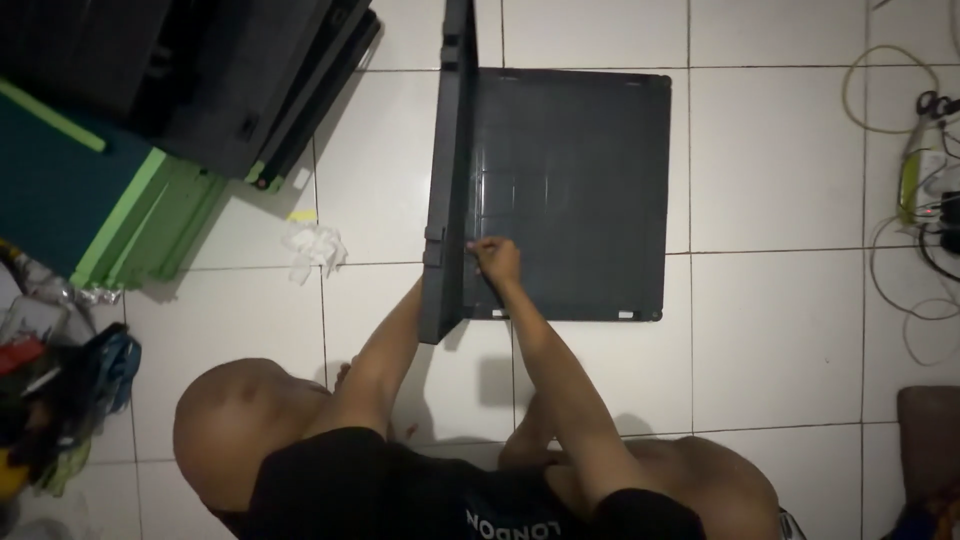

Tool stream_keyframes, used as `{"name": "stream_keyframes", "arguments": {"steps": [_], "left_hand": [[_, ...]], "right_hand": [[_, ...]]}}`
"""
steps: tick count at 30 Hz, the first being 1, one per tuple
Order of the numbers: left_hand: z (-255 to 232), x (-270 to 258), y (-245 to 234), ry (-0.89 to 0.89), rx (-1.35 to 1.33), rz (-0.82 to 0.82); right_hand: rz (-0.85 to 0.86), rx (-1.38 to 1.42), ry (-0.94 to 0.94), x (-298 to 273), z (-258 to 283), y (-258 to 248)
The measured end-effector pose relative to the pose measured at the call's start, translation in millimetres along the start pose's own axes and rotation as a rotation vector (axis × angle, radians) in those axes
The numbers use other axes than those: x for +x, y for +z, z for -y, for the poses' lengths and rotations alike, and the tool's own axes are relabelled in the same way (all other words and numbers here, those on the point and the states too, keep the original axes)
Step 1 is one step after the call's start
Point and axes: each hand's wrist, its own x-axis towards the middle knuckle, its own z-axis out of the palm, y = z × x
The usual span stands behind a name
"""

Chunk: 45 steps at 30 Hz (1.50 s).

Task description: The person assembles a black plastic storage crate by connecting side panels to a base and securing them with latches. They handle multiple crate components, aligning edges and snapping parts together to form a box.

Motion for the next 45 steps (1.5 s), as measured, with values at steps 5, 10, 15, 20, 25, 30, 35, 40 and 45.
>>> {"name": "stream_keyframes", "arguments": {"steps": [5, 10, 15, 20, 25, 30, 35, 40, 45], "left_hand": [[7.4, -9.9, 19.0, -0.077, 0.08, -0.2], [-11.6, -12.3, 36.5, -0.064, 0.19, -0.325], [-29.9, -13.2, 46.4, -0.068, 0.142, -0.297], [-19.9, -14.2, 46.5, -0.109, 0.192, -0.3], [-13.7, -9.9, 40.2, -0.086, 0.324, -0.27], [-142.9, 67.1, 53.7, 0.256, 0.238, -0.347], [-340.9, 108.5, 90.5, 0.802, 0.596, 0.253], [-378.8, 97.8, 113.9, 0.821, 1.073, 0.367], [-366.8, 103.6, 105.3, 0.758, 0.994, 0.334]], "right_hand": [[-0.199, -0.222, -0.083, 18.0, -18.5, 6.4], [-0.218, -0.242, 0.001, 44.8, -43.4, 10.6], [-0.063, -0.195, -0.205, 56.0, -62.8, 4.3], [0.016, -0.162, -0.127, 44.1, -68.1, 2.6], [-0.195, -0.311, -0.153, 48.4, -32.4, -8.6], [-0.181, -0.448, -0.187, 66.6, -37.9, -9.8], [0.059, -0.384, -0.131, 87.7, -69.6, 2.0], [0.265, -0.437, -0.112, 90.4, -46.9, -10.6], [0.114, -0.695, -0.176, 113.2, -19.7, -21.2]]}}
